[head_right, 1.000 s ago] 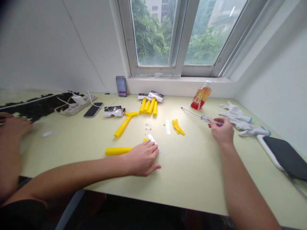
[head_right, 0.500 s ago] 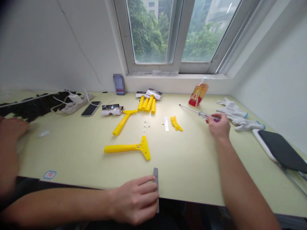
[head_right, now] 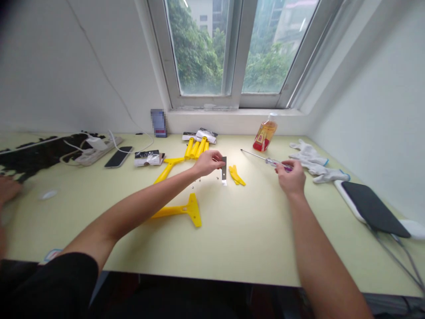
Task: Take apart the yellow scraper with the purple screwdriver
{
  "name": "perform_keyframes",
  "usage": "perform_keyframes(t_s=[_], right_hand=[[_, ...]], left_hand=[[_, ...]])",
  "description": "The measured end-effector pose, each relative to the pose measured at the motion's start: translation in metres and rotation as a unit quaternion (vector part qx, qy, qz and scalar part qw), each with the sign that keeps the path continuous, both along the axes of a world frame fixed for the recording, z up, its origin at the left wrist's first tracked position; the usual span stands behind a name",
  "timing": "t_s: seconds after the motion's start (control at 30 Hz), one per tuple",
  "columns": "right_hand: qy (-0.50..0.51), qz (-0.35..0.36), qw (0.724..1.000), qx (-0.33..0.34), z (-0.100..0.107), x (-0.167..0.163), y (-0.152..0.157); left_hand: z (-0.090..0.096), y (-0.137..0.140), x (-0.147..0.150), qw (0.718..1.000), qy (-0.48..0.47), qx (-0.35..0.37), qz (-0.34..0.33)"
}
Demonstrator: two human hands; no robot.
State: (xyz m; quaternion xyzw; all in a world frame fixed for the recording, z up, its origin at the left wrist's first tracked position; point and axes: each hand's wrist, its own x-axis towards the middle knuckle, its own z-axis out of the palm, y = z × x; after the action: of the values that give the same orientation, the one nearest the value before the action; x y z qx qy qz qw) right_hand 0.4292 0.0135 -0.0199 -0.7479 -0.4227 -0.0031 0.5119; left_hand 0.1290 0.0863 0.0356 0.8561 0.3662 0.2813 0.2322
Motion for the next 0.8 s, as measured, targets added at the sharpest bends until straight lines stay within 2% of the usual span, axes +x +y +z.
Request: perform_keyframes(t_s=[0.07,0.23,0.47,0.8], right_hand=[[-0.001,0.002,1.0,0.002,0.001,-0.001,0.0],[-0.005,0.008,1.0,0.007,0.004,-0.004,-0.001],[-0.011,0.013,1.0,0.01,0.003,-0.005,-0.001],[-0.012,0.011,1.0,0.002,0.001,-0.005,0.0]], left_hand=[[-0.009,0.007,0.0,0.999,0.01,0.038,-0.007],[-0.025,0.003,-0.01,0.987,0.081,0.118,-0.077],[-0.023,0.002,-0.018,0.959,0.17,0.139,-0.178],[-0.022,0.007,-0.03,0.959,0.189,0.127,-0.17]])
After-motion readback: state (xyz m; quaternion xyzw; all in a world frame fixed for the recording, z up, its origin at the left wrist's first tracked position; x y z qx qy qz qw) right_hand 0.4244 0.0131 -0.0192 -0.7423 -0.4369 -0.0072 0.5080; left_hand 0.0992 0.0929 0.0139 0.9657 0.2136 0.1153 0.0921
